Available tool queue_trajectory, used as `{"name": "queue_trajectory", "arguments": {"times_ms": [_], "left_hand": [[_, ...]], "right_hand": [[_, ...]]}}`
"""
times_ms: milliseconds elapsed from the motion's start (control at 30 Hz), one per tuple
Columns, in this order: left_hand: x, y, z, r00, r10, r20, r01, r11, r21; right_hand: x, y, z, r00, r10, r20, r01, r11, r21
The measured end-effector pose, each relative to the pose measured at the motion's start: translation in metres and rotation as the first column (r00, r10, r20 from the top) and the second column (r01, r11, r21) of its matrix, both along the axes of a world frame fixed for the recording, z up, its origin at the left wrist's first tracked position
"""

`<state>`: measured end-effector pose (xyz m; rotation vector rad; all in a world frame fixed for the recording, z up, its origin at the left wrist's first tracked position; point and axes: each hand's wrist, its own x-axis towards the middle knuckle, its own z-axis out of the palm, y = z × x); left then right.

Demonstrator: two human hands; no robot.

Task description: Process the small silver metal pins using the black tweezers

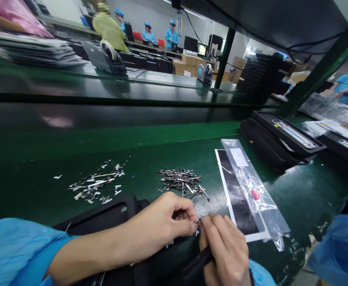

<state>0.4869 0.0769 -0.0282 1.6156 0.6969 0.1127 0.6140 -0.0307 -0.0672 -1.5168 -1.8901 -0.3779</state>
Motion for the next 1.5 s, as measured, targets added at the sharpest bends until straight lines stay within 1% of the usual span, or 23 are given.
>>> {"name": "queue_trajectory", "arguments": {"times_ms": [67, 133, 167, 233, 300, 400, 433, 500, 567, 600, 633, 700, 800, 900, 1000, 1067, 1133, 1233, 1333, 1400, 1500], "left_hand": [[0.000, 0.000, 0.002, 1.000, -0.004, 0.003, 0.004, 1.000, 0.005], [0.000, 0.000, 0.004, 1.000, -0.004, 0.006, 0.004, 1.000, 0.026], [-0.001, -0.001, 0.005, 1.000, -0.009, 0.005, 0.009, 0.998, 0.059], [-0.001, -0.003, 0.006, 1.000, -0.025, 0.008, 0.024, 0.986, 0.166], [-0.002, -0.005, 0.005, 0.999, -0.046, 0.014, 0.040, 0.955, 0.293], [-0.003, -0.007, 0.000, 0.996, -0.074, 0.058, 0.041, 0.891, 0.452], [-0.004, -0.008, -0.001, 0.993, -0.093, 0.070, 0.045, 0.860, 0.509], [-0.004, -0.008, -0.004, 0.986, -0.140, 0.088, 0.055, 0.777, 0.627], [-0.005, -0.009, -0.005, 0.980, -0.180, 0.084, 0.068, 0.705, 0.706], [-0.005, -0.009, -0.005, 0.979, -0.188, 0.083, 0.070, 0.684, 0.726], [-0.005, -0.009, -0.005, 0.978, -0.190, 0.085, 0.067, 0.675, 0.735], [-0.006, -0.010, -0.005, 0.979, -0.184, 0.087, 0.062, 0.677, 0.733], [-0.006, -0.011, -0.005, 0.978, -0.186, 0.090, 0.059, 0.669, 0.741], [-0.006, -0.012, -0.006, 0.977, -0.206, 0.053, 0.097, 0.653, 0.751], [-0.007, -0.013, -0.008, 0.976, -0.215, 0.024, 0.123, 0.643, 0.756], [-0.007, -0.014, -0.008, 0.976, -0.217, 0.025, 0.120, 0.627, 0.770], [-0.008, -0.015, -0.006, 0.976, -0.216, 0.018, 0.119, 0.603, 0.789], [-0.010, -0.016, -0.004, 0.974, -0.229, 0.003, 0.127, 0.550, 0.825], [-0.013, -0.018, -0.004, 0.962, -0.273, 0.025, 0.110, 0.467, 0.877], [-0.013, -0.018, -0.006, 0.947, -0.314, 0.068, 0.066, 0.399, 0.915], [-0.011, -0.017, -0.007, 0.924, -0.357, 0.138, -0.014, 0.330, 0.944]], "right_hand": [[-0.002, 0.002, 0.005, 0.996, -0.004, -0.087, 0.003, 1.000, -0.016], [-0.003, 0.004, 0.011, 0.977, 0.023, -0.212, -0.038, 0.997, -0.068], [-0.003, 0.005, 0.014, 0.960, 0.033, -0.279, -0.064, 0.993, -0.103], [-0.001, 0.006, 0.019, 0.914, 0.020, -0.406, -0.102, 0.978, -0.182], [0.003, 0.007, 0.021, 0.865, -0.015, -0.502, -0.140, 0.953, -0.269], [0.008, 0.006, 0.021, 0.812, -0.047, -0.582, -0.191, 0.920, -0.341], [0.009, 0.006, 0.020, 0.802, -0.048, -0.595, -0.203, 0.916, -0.347], [0.011, 0.006, 0.021, 0.797, -0.049, -0.602, -0.207, 0.914, -0.349], [0.011, 0.006, 0.022, 0.817, -0.052, -0.574, -0.194, 0.913, -0.358], [0.011, 0.006, 0.023, 0.832, -0.049, -0.553, -0.189, 0.912, -0.365], [0.012, 0.005, 0.024, 0.846, -0.043, -0.531, -0.189, 0.907, -0.375], [0.013, 0.004, 0.026, 0.863, -0.025, -0.505, -0.199, 0.902, -0.384], [0.016, 0.002, 0.027, 0.857, -0.013, -0.516, -0.204, 0.910, -0.361], [0.016, 0.003, 0.028, 0.857, -0.031, -0.514, -0.188, 0.911, -0.368], [0.014, 0.004, 0.032, 0.869, -0.033, -0.494, -0.221, 0.867, -0.447], [0.012, 0.005, 0.034, 0.874, -0.018, -0.486, -0.252, 0.838, -0.484], [0.012, 0.004, 0.035, 0.884, 0.003, -0.467, -0.260, 0.834, -0.487], [0.011, 0.003, 0.035, 0.905, 0.033, -0.423, -0.252, 0.844, -0.474], [0.011, 0.003, 0.035, 0.902, 0.012, -0.432, -0.254, 0.824, -0.507], [0.012, 0.004, 0.034, 0.863, -0.049, -0.502, -0.274, 0.791, -0.548], [0.015, 0.004, 0.029, 0.752, -0.152, -0.641, -0.332, 0.753, -0.569]]}}
